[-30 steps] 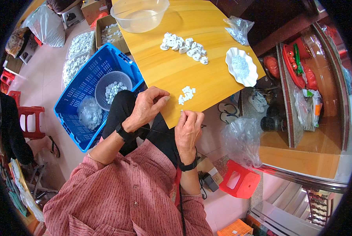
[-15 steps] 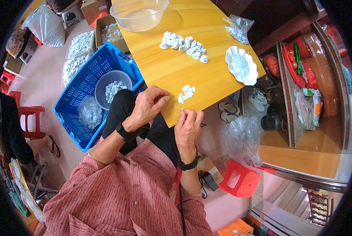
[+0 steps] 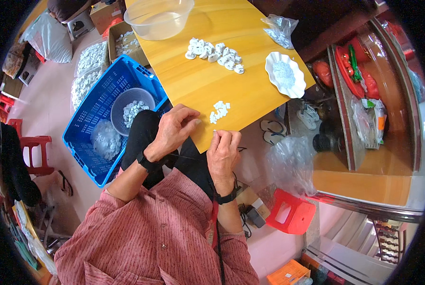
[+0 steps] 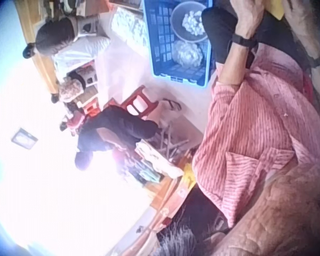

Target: Sorting and inspecting white plastic hardware components on a wooden table into different containers.

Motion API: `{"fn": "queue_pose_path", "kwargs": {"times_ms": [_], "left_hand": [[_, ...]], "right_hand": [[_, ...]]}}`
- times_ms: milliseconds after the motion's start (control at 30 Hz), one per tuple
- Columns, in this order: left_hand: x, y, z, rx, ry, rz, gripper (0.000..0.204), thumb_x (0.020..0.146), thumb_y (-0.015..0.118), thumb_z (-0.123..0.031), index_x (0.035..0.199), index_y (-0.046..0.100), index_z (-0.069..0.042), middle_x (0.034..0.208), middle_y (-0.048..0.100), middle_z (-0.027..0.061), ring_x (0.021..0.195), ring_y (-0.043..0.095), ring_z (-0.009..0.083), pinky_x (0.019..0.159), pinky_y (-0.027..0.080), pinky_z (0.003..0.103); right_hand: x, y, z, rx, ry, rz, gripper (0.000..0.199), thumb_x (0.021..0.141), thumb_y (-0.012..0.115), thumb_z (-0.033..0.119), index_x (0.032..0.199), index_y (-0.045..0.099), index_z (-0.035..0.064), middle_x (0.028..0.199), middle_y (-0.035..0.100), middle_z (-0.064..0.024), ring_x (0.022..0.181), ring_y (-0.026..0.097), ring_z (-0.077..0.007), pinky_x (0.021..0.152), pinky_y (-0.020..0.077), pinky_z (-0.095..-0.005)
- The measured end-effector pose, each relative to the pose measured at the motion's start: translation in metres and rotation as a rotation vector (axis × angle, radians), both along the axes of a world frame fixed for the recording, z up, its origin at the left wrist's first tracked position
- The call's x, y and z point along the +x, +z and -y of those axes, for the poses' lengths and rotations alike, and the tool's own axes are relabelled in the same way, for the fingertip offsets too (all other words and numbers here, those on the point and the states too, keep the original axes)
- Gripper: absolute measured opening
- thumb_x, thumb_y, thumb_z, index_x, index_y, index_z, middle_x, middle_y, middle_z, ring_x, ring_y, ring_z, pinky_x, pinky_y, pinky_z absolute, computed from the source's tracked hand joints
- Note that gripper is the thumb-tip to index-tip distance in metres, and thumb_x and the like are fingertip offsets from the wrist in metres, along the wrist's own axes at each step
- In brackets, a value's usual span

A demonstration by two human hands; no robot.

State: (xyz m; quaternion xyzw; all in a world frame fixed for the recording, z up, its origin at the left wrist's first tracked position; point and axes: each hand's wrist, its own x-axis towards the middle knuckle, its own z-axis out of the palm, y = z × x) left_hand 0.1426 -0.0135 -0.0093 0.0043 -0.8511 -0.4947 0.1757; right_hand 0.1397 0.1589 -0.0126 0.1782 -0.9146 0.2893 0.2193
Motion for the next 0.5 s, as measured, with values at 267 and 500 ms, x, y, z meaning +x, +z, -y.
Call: {"fn": "queue_pose_path", "kwargs": {"times_ms": [267, 500], "left_hand": [[-0.01, 0.007, -0.015, -0.09, -0.043, -0.112, 0.018, 0.084, 0.069, -0.008, 0.099, 0.071, 0.001, 0.09, 0.065, 0.0157, 0.078, 0.066, 0.0318, 0.069, 0.054, 0.037], [-0.058, 0.008, 0.003, -0.19, -0.033, -0.17, 0.023, 0.083, 0.069, -0.009, 0.103, 0.069, 0.003, 0.101, 0.064, 0.021, 0.094, 0.063, 0.0384, 0.081, 0.053, 0.043]], "right_hand": [[-0.001, 0.002, 0.0, -0.017, 0.006, -0.016, 0.012, 0.093, 0.066, 0.009, 0.098, 0.056, 0.0043, 0.097, 0.051, -0.0144, 0.08, 0.064, -0.0367, 0.063, 0.0544, -0.0446], [0.001, 0.005, 0.002, -0.101, 0.017, 0.072, 0.009, 0.092, 0.065, 0.006, 0.097, 0.058, 0.0016, 0.097, 0.053, -0.0162, 0.087, 0.06, -0.0365, 0.072, 0.0509, -0.0442]]}}
